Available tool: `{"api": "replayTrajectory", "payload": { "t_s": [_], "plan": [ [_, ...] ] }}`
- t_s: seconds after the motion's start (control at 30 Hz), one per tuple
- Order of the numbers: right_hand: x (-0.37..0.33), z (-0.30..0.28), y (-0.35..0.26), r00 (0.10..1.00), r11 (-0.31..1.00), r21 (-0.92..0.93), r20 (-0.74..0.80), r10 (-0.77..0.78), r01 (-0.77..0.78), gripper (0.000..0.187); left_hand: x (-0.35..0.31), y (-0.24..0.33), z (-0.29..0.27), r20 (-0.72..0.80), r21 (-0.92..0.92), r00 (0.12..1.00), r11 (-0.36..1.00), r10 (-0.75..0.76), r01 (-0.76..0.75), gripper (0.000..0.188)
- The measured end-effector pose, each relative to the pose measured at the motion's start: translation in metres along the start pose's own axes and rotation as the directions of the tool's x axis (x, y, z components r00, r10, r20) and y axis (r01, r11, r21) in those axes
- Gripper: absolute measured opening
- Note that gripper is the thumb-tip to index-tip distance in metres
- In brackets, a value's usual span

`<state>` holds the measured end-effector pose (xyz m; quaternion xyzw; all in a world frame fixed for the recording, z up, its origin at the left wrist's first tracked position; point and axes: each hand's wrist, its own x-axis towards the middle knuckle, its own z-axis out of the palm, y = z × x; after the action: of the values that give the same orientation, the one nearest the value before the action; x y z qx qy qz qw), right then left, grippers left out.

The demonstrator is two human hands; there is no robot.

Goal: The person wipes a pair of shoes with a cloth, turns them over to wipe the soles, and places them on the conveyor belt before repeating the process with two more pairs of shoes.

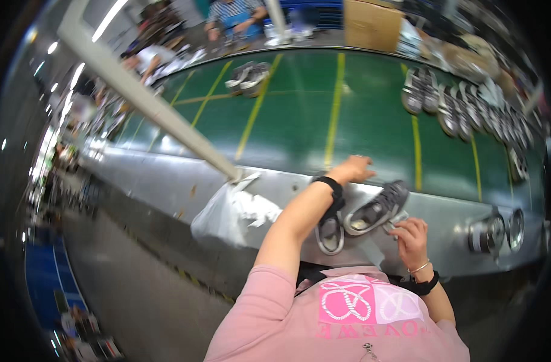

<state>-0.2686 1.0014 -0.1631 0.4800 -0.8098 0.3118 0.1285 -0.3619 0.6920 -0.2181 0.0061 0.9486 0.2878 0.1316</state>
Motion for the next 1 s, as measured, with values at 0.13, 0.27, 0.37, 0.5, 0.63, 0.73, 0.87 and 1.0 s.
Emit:
{"api": "replayTrajectory", "payload": {
  "t_s": [0.13, 0.27, 0.37, 0.5, 0.63, 0.73, 0.87, 1.0],
  "plan": [
    [-0.042, -0.060, 0.040, 0.957, 0.952, -0.187, -0.205, 0.205, -0.244, 0.024, 0.019, -0.003, 0.013, 0.218, 0.032, 0.963, 0.987, -0.160, 0.157, 0.078],
    [-0.085, -0.135, 0.091, 0.816, 0.787, -0.364, -0.503, 0.284, -0.498, 0.022, 0.024, 0.017, 0.024, 0.310, 0.119, 0.940, 0.986, -0.146, 0.114, 0.074],
    [-0.102, -0.189, 0.113, 0.713, 0.653, -0.402, -0.626, 0.316, -0.642, 0.023, 0.036, 0.013, 0.036, 0.358, -0.067, 0.933, 0.996, -0.032, 0.060, 0.074],
    [-0.129, -0.241, 0.152, 0.678, 0.445, -0.535, -0.682, 0.275, -0.718, 0.027, 0.050, 0.036, 0.042, 0.352, -0.263, 0.935, 0.956, -0.035, 0.134, 0.076],
    [-0.162, -0.267, 0.198, 0.581, 0.439, -0.401, -0.685, 0.440, -0.804, 0.023, 0.063, 0.076, 0.045, 0.423, -0.241, 0.906, 0.963, -0.009, 0.122, 0.092],
    [-0.167, -0.269, 0.210, 0.605, 0.497, -0.348, -0.512, 0.610, -0.795, 0.019, 0.064, 0.083, 0.045, 0.418, -0.129, 0.908, 0.990, 0.003, 0.056, 0.099],
    [-0.166, -0.278, 0.208, 0.612, 0.561, -0.257, -0.435, 0.660, -0.787, 0.016, 0.054, 0.092, 0.038, 0.419, -0.192, 0.908, 0.980, 0.032, 0.054, 0.100],
    [-0.105, -0.242, 0.157, 0.602, 0.643, -0.269, -0.705, 0.376, -0.717, 0.014, 0.026, 0.086, 0.042, 0.294, -0.558, 0.954, 0.820, 0.050, 0.129, 0.088]
  ]
}}
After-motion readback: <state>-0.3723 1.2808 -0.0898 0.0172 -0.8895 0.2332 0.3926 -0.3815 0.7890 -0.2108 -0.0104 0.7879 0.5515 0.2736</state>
